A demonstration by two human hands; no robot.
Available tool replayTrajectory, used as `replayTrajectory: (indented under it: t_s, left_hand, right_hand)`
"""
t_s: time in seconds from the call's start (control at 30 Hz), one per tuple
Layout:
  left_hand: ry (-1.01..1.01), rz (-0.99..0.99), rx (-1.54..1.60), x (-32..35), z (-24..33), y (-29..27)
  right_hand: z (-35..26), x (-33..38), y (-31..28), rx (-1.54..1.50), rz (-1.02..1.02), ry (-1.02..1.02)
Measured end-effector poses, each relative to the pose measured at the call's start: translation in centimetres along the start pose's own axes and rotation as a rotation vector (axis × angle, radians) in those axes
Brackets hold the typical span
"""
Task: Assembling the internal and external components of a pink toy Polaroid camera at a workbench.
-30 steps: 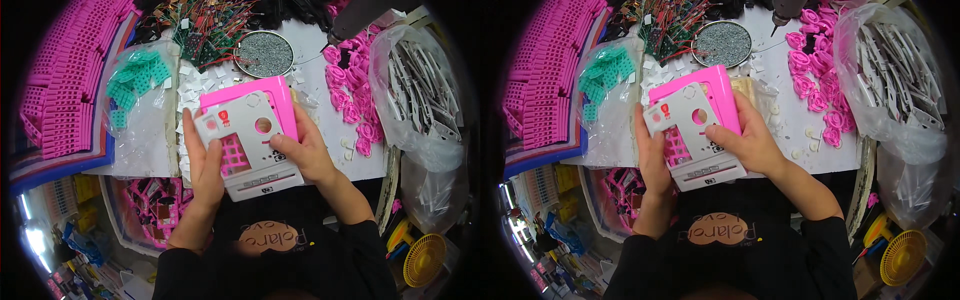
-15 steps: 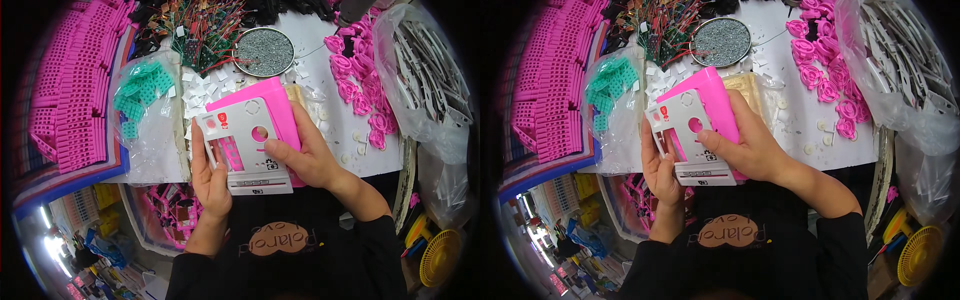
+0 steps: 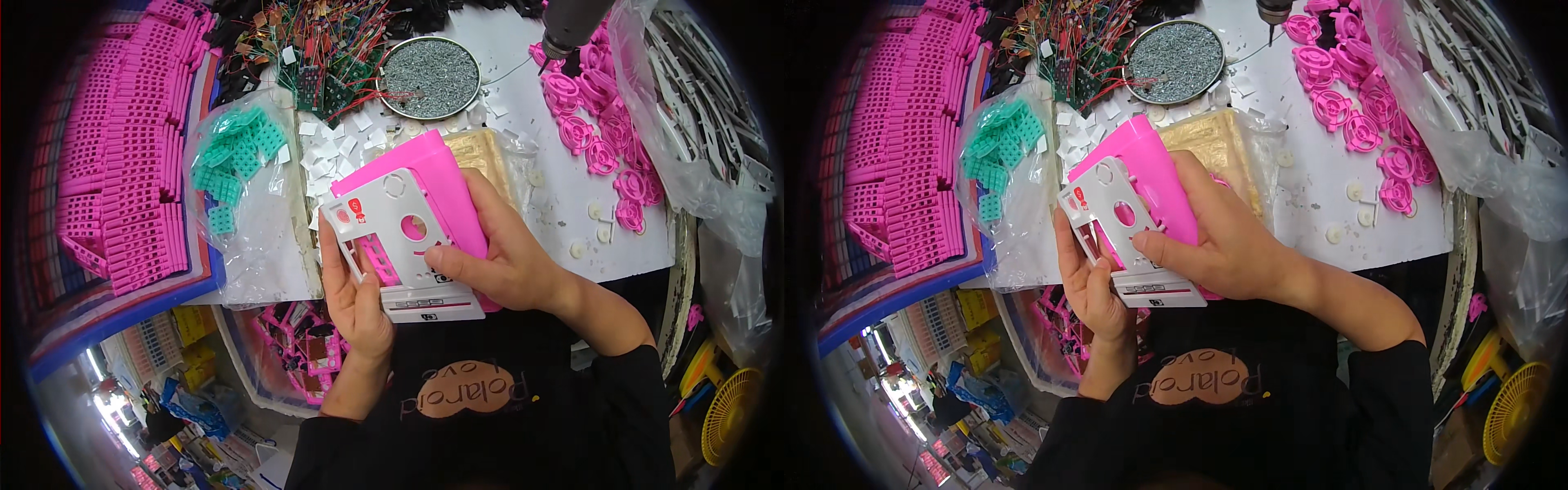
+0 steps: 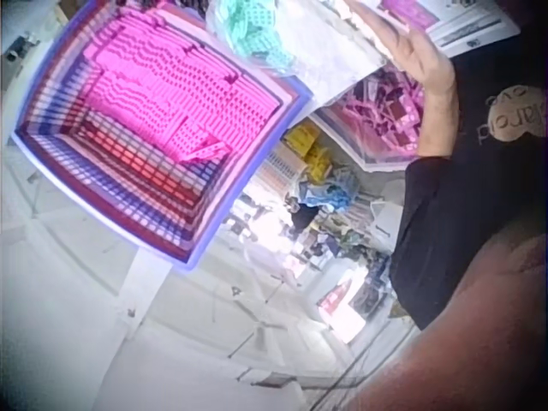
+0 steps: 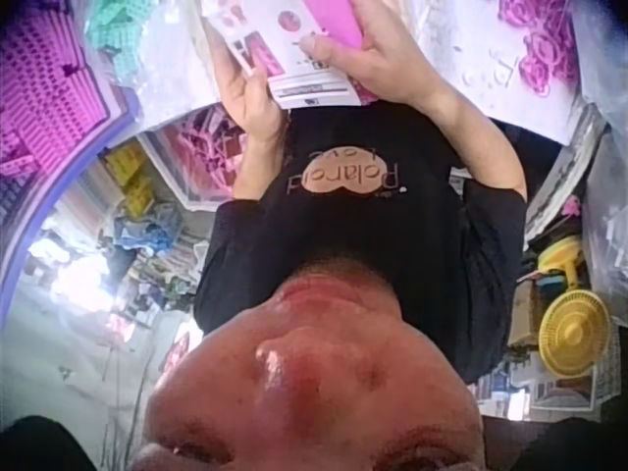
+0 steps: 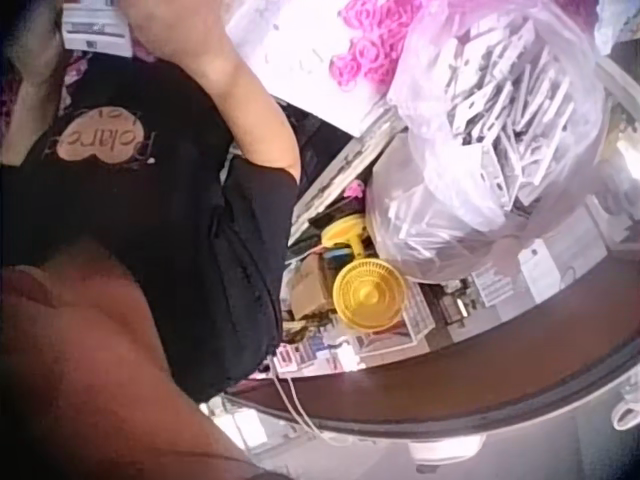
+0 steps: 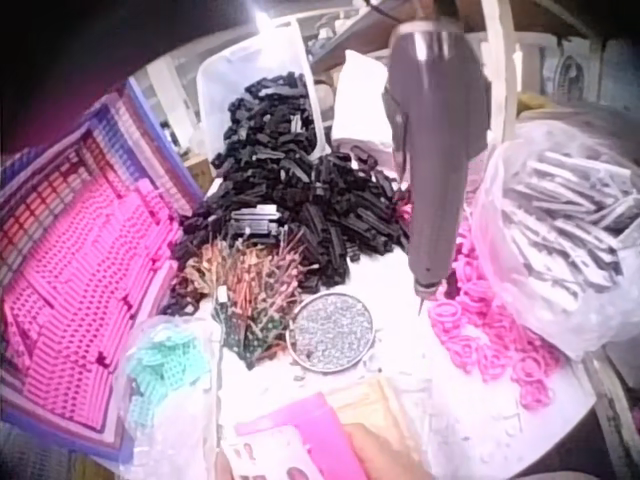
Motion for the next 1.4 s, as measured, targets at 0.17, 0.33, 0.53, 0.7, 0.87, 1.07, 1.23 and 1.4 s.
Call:
replayTrajectory:
  t_s: [0.17,0.33,0.53,0.7,0.87,1.07,1.23,1.4]
  left_hand:
    - [0.004,0.017,-0.032,0.4,-0.1,-0.4]
    - [0.067,0.026,-0.095,0.4,-0.1,-1.1]
    - [0.029,-0.021,-0.076,0.7,0.6,-0.4]
    - [0.003,0.029,-0.198,1.6,0.7,-0.4]
    - [-0.026,0.028,-0.085,1.9,0.8,0.0]
    - [0.007,0.045,-0.153,0.3,2.2,-0.6]
    - [0.033,0.099,-0.145,0.1,1.6,-1.6]
    - [0.044,0.093,-0.131,-1.9,2.5,-2.9]
  right_hand:
    - [0.2,0.2,0.3,-0.018,0.01,0.038]
    - [-0.5,0.1,0.1,0.237,-0.098,0.023]
    - [0.1,0.1,0.2,-0.086,-0.156,0.11]
    - [0.3,0.5,0.7,-0.167,-0.097,0.136]
    - [0.9,0.4,1.0,-0.228,-0.107,0.202]
    - [2.4,1.0,1.1,-0.355,-0.112,0.323]
    - [2.4,3.2,0.8,-0.425,-0.189,0.506]
    - [2.6,3.1,1.1,-0.406,-0.179,0.481]
Point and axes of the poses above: each hand's wrist, its own x-axis away from the middle knuckle, its own y-axis out of the palm, z = x × y, the point moved 7 cm from there along -x, towards the middle knuckle, and after that the axes turned 2 degrees about z, right-handed, at the moved point
